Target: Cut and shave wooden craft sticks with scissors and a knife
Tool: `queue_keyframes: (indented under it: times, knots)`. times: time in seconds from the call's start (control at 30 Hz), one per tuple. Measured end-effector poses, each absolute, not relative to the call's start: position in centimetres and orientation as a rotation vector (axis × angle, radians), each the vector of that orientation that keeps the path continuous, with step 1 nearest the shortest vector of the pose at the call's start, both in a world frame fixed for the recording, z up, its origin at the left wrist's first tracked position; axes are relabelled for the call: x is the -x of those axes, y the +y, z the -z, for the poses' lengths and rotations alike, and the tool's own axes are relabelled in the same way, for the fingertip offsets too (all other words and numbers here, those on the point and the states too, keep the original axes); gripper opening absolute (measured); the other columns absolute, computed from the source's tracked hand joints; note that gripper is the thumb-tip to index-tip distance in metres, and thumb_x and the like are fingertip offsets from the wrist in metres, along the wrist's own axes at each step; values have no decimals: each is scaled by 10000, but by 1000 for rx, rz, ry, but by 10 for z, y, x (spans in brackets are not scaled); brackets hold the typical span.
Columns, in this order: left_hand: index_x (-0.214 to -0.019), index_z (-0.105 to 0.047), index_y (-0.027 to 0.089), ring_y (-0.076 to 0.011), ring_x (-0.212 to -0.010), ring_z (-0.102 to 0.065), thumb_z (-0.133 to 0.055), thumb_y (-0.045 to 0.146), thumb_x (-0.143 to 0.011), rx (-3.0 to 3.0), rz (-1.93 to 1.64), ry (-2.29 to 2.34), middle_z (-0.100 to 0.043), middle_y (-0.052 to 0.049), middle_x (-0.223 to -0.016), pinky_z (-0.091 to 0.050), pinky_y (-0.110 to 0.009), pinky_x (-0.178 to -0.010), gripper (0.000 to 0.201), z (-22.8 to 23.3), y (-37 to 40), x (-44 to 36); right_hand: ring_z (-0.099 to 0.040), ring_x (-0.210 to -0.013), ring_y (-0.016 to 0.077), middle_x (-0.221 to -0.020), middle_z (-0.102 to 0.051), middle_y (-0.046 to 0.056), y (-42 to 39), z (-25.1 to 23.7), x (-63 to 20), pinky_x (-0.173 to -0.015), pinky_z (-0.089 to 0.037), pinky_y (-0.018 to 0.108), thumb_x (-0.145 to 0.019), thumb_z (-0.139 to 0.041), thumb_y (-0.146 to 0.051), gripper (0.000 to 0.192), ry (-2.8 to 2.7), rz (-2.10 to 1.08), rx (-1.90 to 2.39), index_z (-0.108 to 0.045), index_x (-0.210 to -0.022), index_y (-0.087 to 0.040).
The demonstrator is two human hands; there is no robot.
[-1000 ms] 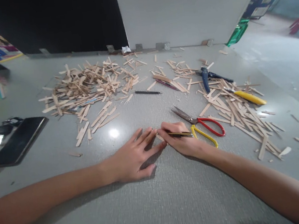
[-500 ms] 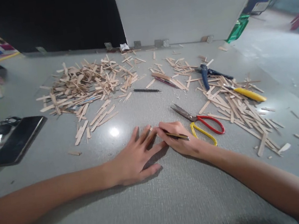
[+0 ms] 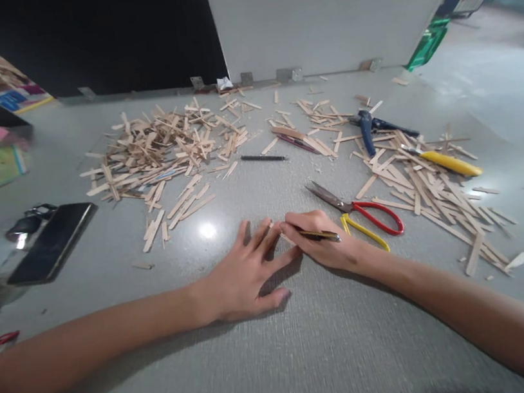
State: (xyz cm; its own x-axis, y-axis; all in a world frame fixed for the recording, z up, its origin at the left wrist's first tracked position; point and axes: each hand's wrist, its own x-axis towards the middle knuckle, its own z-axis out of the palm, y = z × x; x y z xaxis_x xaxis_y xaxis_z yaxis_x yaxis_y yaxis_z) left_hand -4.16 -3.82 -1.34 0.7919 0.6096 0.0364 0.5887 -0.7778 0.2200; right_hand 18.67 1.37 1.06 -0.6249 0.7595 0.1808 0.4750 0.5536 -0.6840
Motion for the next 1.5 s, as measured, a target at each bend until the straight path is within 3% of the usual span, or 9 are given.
queue_keyframes:
  times: [0.4, 0.57, 0.8, 0.97, 1.23, 1.5]
  knots:
    - [-1709, -352, 246, -571, -1600, -278, -501, 627, -1073, -2790, -61, 982, -322, -295, -1733, -249, -900, -1142, 756, 3, -40, 38, -349, -542, 108, -643, -457, -62, 5, -11, -190, -531, -299, 277, -1140, -437, -345, 381, -2362, -779, 907, -356, -778, -257]
    - [-1710, -335, 258, -557, -1596, -292, -489, 557, -1093, -2806, -68, 997, -333, -287, -1728, -267, -892, -1131, 702, 2, -41, 38, -320, -523, 106, -621, -405, -78, 3, -13, -189, -523, -293, 278, -1130, -434, -309, 379, -2357, -770, 907, -330, -769, -264]
    - [-1712, -333, 237, -578, -1585, -299, -492, 522, -1101, -2805, -106, 985, -334, -294, -1726, -247, -907, -1125, 692, 4, -41, 38, -379, -527, 116, -636, -449, -52, -1, -16, -191, -527, -308, 298, -1129, -424, -330, 376, -2402, -760, 934, -364, -764, -261]
    - [-1709, -341, 252, -565, -1598, -283, -509, 505, -1097, -2793, -130, 995, -334, -268, -1737, -230, -901, -1147, 683, 4, -42, 38, -333, -507, 109, -604, -430, -56, -1, -18, -190, -507, -297, 296, -1131, -428, -373, 421, -2356, -755, 1020, -345, -733, -261]
    - [-1680, -396, 230, -539, -1589, -333, -526, 510, -1076, -2840, -137, 948, -400, -267, -1700, -275, -803, -1213, 679, 5, -40, 40, -399, -492, 104, -575, -459, -51, -8, -1, -191, -491, -341, 256, -1114, -471, -408, 452, -2112, -656, 1124, -421, -695, -247]
    - [-1674, -404, 215, -518, -1629, -270, -534, 535, -1067, -2803, -183, 926, -336, -269, -1742, -262, -742, -1257, 699, 12, -39, 41, -483, -514, 122, -587, -560, -20, 0, -9, -188, -518, -383, 265, -1088, -531, -482, 468, -2128, -743, 1176, -502, -691, -237]
